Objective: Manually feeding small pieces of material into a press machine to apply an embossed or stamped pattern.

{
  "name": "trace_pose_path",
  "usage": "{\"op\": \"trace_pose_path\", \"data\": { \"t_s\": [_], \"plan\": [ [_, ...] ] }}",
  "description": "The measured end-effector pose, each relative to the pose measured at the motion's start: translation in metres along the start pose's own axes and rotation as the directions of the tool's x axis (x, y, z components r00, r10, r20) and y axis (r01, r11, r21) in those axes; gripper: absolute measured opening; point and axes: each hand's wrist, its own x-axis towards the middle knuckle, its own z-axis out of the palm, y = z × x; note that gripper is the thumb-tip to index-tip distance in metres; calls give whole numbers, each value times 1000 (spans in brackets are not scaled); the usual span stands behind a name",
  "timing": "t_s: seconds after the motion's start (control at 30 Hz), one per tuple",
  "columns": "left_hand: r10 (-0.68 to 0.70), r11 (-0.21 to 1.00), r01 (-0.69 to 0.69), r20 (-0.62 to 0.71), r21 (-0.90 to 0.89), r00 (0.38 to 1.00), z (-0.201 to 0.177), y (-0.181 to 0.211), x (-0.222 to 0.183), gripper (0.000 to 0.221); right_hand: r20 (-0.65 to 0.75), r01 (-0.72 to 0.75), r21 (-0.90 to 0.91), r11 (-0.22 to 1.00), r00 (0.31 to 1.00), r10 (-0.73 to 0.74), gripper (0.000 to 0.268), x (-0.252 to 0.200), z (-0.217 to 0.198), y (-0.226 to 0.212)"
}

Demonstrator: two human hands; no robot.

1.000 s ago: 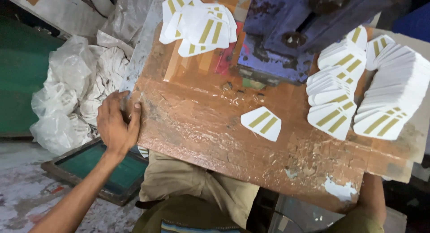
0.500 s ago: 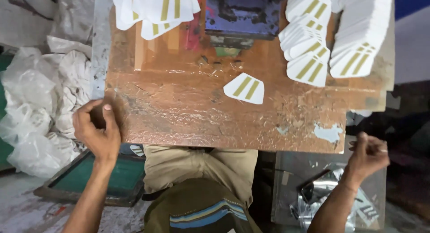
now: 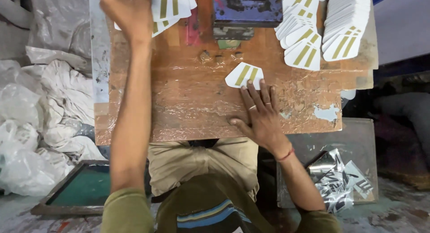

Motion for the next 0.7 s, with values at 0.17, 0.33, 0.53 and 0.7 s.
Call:
{"op": "trace_pose_path", "data": {
  "t_s": [0.17,0.33,0.53,0.7],
  "plan": [
    [12,987,4,95,-162,995,15,10,-23,16,101,51,-38,998,994,-47,95,50,-3,30],
    [96,988,-62,261,-138,960,1,24,-22,5,120,150,-21,988,982,-146,92,104,10,44],
    [106,994,-95,260,-54,960,7,2,-24,4,144,246,14,969,959,-246,85,102,7,25],
    [181,982,-157,292,-103,939,5,5,-23,5,115,307,-65,950,947,-298,84,110,23,19]
  ]
}}
